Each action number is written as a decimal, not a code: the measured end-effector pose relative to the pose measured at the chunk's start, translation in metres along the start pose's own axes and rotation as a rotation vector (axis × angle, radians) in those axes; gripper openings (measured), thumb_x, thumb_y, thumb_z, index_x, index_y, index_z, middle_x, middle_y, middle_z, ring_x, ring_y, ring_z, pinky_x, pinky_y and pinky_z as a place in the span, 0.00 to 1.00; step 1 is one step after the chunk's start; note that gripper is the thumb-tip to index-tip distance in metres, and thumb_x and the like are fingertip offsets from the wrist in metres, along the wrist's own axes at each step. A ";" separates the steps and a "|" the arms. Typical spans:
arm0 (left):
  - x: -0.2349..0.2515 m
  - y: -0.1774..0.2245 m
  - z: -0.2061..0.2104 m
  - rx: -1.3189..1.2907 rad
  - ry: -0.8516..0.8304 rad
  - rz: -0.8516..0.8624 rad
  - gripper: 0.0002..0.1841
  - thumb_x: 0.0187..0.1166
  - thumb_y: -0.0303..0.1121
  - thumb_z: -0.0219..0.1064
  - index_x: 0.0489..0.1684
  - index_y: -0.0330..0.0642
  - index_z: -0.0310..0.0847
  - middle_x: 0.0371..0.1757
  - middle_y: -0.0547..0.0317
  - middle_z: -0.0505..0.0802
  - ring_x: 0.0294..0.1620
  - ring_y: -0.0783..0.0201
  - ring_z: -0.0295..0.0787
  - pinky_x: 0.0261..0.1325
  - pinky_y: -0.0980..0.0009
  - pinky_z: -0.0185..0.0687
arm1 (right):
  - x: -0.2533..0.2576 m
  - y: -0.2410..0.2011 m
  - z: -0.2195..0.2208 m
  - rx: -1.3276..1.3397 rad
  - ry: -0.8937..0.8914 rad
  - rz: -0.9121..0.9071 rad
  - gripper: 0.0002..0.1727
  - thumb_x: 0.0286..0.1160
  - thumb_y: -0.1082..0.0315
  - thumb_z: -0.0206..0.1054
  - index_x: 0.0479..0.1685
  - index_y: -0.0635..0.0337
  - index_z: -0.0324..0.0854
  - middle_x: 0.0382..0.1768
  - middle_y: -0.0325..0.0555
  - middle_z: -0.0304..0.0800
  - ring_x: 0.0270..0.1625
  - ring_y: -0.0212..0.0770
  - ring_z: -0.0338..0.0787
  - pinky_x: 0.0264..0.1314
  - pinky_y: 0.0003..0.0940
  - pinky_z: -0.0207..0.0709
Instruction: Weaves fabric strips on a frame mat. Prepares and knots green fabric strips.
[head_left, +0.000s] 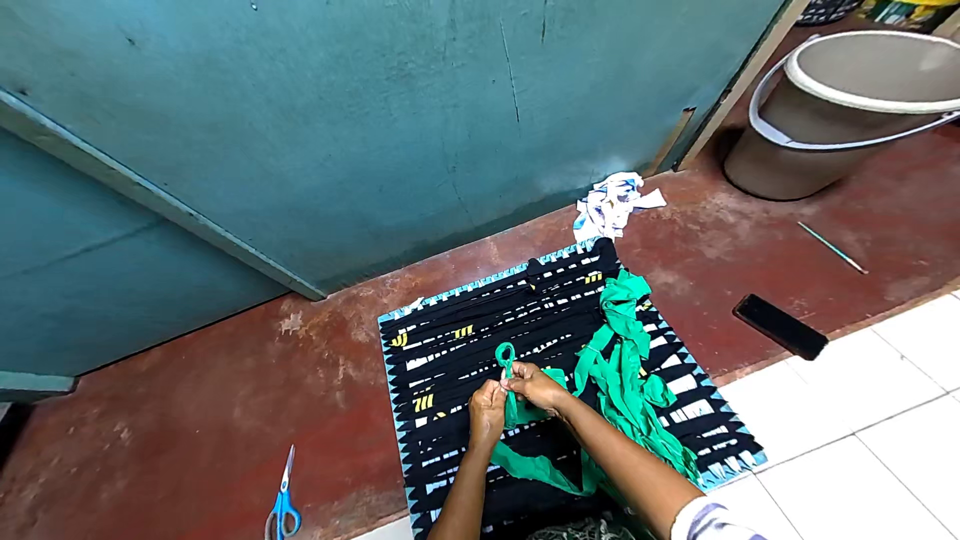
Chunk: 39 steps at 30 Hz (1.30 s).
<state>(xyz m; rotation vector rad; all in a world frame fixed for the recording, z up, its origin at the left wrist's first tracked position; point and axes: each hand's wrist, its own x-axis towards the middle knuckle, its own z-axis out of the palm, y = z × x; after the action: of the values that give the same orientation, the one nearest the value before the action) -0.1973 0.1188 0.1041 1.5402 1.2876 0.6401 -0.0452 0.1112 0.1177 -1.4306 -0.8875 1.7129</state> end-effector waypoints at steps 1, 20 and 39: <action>0.000 0.002 -0.002 -0.005 -0.012 0.009 0.11 0.83 0.24 0.60 0.32 0.29 0.84 0.24 0.59 0.82 0.28 0.71 0.76 0.40 0.70 0.74 | 0.000 -0.002 -0.003 0.004 -0.014 -0.011 0.03 0.81 0.75 0.64 0.45 0.66 0.76 0.30 0.37 0.77 0.28 0.27 0.75 0.33 0.23 0.71; -0.028 0.014 -0.019 -0.221 -0.128 0.091 0.10 0.80 0.26 0.58 0.28 0.36 0.82 0.19 0.74 0.77 0.20 0.83 0.69 0.29 0.84 0.67 | -0.013 -0.029 -0.032 0.275 -0.068 -0.019 0.10 0.74 0.82 0.62 0.30 0.57 0.74 0.18 0.32 0.78 0.14 0.24 0.72 0.19 0.18 0.72; -0.063 -0.007 -0.013 -0.178 -0.143 0.010 0.09 0.80 0.29 0.60 0.33 0.35 0.83 0.20 0.71 0.81 0.22 0.80 0.75 0.31 0.80 0.73 | -0.005 -0.033 -0.044 0.199 -0.244 -0.096 0.10 0.69 0.79 0.64 0.27 0.53 0.77 0.16 0.29 0.81 0.15 0.23 0.76 0.22 0.20 0.73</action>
<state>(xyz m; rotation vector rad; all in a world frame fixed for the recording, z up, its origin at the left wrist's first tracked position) -0.2303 0.0645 0.1142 1.4202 1.0870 0.6227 0.0024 0.1257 0.1422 -1.0493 -0.8704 1.8712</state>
